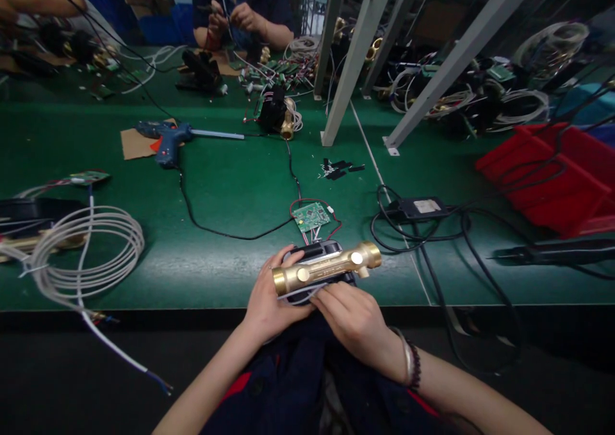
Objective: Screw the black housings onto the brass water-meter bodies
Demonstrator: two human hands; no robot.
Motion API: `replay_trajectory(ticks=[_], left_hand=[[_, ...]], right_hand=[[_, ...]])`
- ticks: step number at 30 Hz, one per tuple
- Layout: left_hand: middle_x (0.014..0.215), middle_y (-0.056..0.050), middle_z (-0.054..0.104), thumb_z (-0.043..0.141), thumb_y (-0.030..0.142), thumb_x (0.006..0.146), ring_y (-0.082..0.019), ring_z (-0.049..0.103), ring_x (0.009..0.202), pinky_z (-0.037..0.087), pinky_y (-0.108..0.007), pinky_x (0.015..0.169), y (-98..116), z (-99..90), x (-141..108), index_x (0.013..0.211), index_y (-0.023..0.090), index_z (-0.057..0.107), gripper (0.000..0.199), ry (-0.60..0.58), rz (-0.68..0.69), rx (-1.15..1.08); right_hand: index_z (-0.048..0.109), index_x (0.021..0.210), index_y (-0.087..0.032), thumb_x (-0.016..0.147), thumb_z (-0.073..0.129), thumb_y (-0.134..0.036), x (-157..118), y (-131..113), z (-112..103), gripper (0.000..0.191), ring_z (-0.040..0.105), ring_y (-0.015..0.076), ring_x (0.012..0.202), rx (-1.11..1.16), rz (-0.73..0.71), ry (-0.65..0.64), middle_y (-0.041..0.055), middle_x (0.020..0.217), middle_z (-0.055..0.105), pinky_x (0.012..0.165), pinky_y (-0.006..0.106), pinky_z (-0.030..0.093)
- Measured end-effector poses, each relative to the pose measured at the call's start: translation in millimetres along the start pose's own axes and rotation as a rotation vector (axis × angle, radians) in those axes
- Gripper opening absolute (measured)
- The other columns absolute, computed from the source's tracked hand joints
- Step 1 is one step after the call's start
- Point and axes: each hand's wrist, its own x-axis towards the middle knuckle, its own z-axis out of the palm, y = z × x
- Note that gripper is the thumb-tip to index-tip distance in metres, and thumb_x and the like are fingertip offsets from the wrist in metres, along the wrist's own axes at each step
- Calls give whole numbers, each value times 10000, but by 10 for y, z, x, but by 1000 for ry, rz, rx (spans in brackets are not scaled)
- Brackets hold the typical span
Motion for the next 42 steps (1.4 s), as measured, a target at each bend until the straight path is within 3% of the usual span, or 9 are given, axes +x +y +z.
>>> replay_trajectory(ticks=[6,18,23,28,32,35,37,39,42], left_hand=[[1378,-73,423,778,295,597,-271,436,1247,366,-448,1058,3,-13,15,1298,274,435,781,-20,21,16],[1344,-82,463,790,300,567,-274,486,1203,383,-433,1045,36,-7,21,1275,252,469,780,29,13,40],[1349,-79,461,792,321,566,-285,486,1202,381,-437,1044,15,-7,23,1284,255,464,792,27,19,59],[1368,-75,442,786,305,571,-280,475,1213,376,-431,1048,-28,-6,23,1294,262,451,799,13,17,38],[1402,-98,406,762,290,615,-281,413,1274,352,-455,1063,-2,-71,20,1327,252,410,795,-35,30,-4],[1425,-112,379,737,275,644,-298,314,1340,294,-502,1090,51,-118,15,1370,250,347,824,-124,69,-6],[1444,-126,348,740,323,650,-313,284,1353,271,-533,1092,78,-104,9,1379,242,326,843,-101,44,13],[1449,-141,334,741,383,655,-320,291,1349,268,-550,1087,89,-55,2,1370,230,334,837,-31,-1,45],[1434,-138,361,731,366,660,-316,317,1337,271,-547,1085,81,24,-7,1350,232,357,796,26,-4,73]], right_hand=[[611,895,-127,961,395,-139,-107,26,-22,225,463,159,597,4,-38,-13,24,663,567,566,274,346],[538,621,-167,930,434,-115,-74,-68,72,330,431,154,524,-107,102,126,13,549,472,538,295,314],[552,612,-160,962,311,-121,-38,-139,32,427,430,173,524,-152,61,27,34,557,489,510,304,305],[629,833,-96,955,311,-122,-144,-100,18,342,506,174,571,-99,-56,-64,58,651,575,510,291,360],[578,1072,-21,916,264,-63,-309,-33,35,353,566,180,634,-136,-120,-136,105,767,631,538,279,432],[545,1138,-7,863,257,-22,-390,1,54,399,603,191,692,-170,-159,-157,128,835,653,588,280,483],[557,1127,-15,851,271,-26,-400,21,39,397,616,201,715,-174,-162,-165,129,845,661,606,289,502],[585,1080,-44,866,289,-48,-373,46,-14,365,619,200,722,-134,-141,-142,112,832,664,615,290,512],[593,1051,-76,886,394,-78,-274,77,-139,258,616,181,763,-40,-58,28,84,832,665,699,277,517]])
